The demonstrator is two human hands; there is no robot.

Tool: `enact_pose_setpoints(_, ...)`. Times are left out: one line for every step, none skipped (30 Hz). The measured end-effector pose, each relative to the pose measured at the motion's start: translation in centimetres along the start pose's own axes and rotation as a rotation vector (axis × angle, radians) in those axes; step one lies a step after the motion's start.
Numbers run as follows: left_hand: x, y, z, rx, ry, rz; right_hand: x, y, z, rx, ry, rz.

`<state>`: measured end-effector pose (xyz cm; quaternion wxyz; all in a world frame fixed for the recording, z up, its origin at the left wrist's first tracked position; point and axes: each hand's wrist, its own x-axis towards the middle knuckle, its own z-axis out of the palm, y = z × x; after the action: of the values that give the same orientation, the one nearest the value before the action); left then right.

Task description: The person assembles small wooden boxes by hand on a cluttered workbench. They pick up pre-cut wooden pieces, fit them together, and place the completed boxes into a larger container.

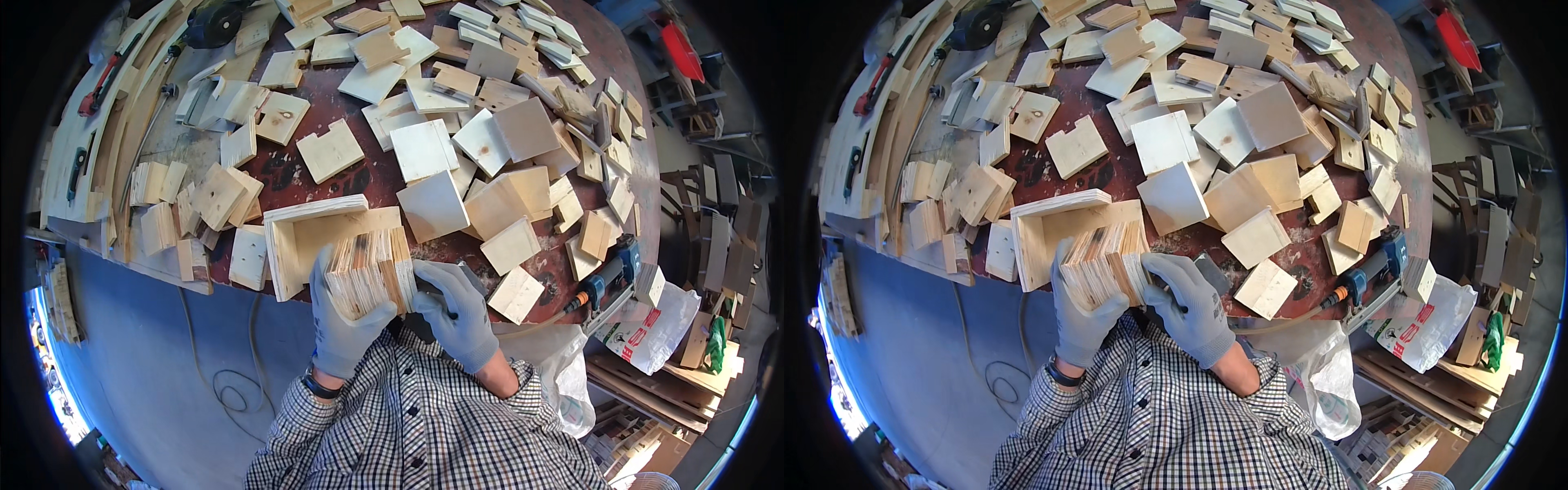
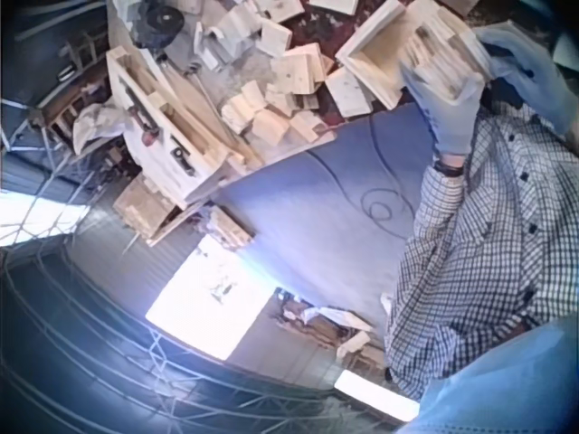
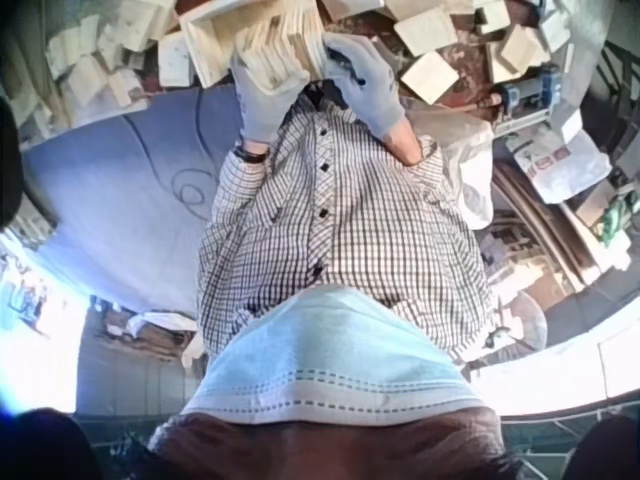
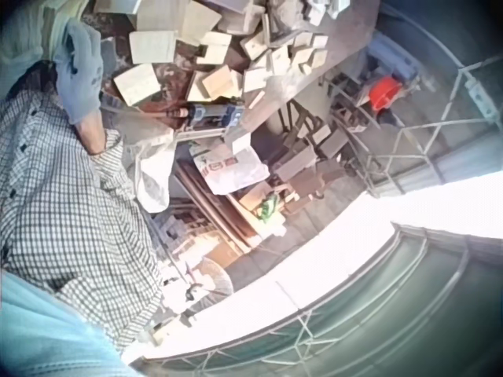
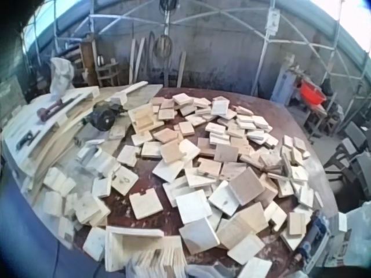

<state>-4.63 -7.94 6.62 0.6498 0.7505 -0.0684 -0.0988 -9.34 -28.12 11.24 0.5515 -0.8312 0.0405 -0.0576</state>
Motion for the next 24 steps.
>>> enact_pose_setpoints(0.1,0.1,0.1,-0.018,0.016,-0.01,0.2,-0.3,-0.2,-0.014,-0.01,0.01)
enact_pose_setpoints(0.1,0.2,0.2,-0.036,0.031,-0.02,0.3,-0.5,-0.2,-0.028,-0.02,0.02)
enact_pose_setpoints(0.2,0.5,0.3,-0.056,0.031,-0.041,0.3,-0.5,-0.2,-0.028,-0.012,0.021)
enact_pose_setpoints(0.3,0.8,0.4,-0.076,0.03,-0.063,0.3,-0.5,-0.1,-0.029,-0.004,0.022)
enact_pose_setpoints(0.4,0.9,0.4,-0.096,0.029,-0.085,0.3,-0.5,-0.1,-0.031,0.005,0.023)
enact_pose_setpoints(0.5,0.9,0.4,-0.087,0.034,-0.082,0.4,-0.5,0.0,-0.027,0.008,0.021)
enact_pose_setpoints(0.5,0.9,0.3,-0.077,0.037,-0.079,0.5,-0.5,0.1,-0.024,0.012,0.019)
enact_pose_setpoints(0.5,0.8,0.3,-0.067,0.04,-0.077,0.5,-0.5,0.1,-0.02,0.017,0.018)
enact_pose_setpoints(0.6,0.7,0.2,-0.012,0.035,-0.053,0.6,-0.4,0.2,-0.012,0.026,0.007)
enact_pose_setpoints(0.8,0.6,0.1,0.044,0.029,-0.03,0.7,-0.3,0.2,-0.017,0.023,0.006)
enact_pose_setpoints(0.9,0.5,-0.1,0.099,0.022,-0.006,0.8,-0.2,0.1,-0.023,0.021,0.006)
enact_pose_setpoints(1.0,0.3,-0.2,0.134,0.02,0.001,0.9,-0.1,0.1,-0.03,0.017,0.005)
enact_pose_setpoints(1.2,0.2,-0.3,0.169,0.018,0.007,1.0,0.4,0.1,-0.053,0.019,-0.033)
enact_pose_setpoints(1.5,0.1,-0.3,0.203,0.015,0.014,1.4,0.3,0.0,-0.054,0.01,-0.017)
enact_pose_setpoints(1.7,0.2,-0.2,0.186,0.032,-0.018,1.8,0.0,-0.1,-0.057,-0.007,0.003)
enact_pose_setpoints(2.3,0.4,-0.2,0.212,0.018,-0.051,2.2,-0.2,-0.3,-0.057,-0.017,0.02)
enact_pose_setpoints(3.0,0.6,-0.3,0.238,0.003,-0.083,2.8,-0.4,-0.7,-0.068,-0.043,0.017)
enact_pose_setpoints(3.5,0.8,-0.6,0.26,-0.012,-0.12,3.5,-0.4,-1.0,-0.032,-0.099,0.041)
enact_pose_setpoints(3.9,0.8,-0.8,0.265,-0.018,-0.131,3.8,-0.5,-1.5,-0.017,-0.15,0.075)
enact_pose_setpoints(4.0,0.8,-0.9,0.269,-0.026,-0.146,4.0,-0.5,-2.0,-0.001,-0.201,0.109)
enact_pose_setpoints(4.0,0.6,-0.9,0.276,-0.022,-0.13,4.2,0.1,-2.7,-0.033,-0.306,0.06)
enact_pose_setpoints(3.9,0.5,-0.8,0.283,-0.016,-0.113,4.2,0.3,-2.7,-0.079,-0.322,0.01)
enact_pose_setpoints(3.9,0.6,-0.8,0.255,-0.016,-0.102,4.1,0.5,-2.6,-0.126,-0.339,-0.041)
enact_pose_setpoints(4.1,1.2,-0.7,0.203,-0.036,-0.154,3.8,0.9,-2.6,-0.176,-0.349,-0.086)
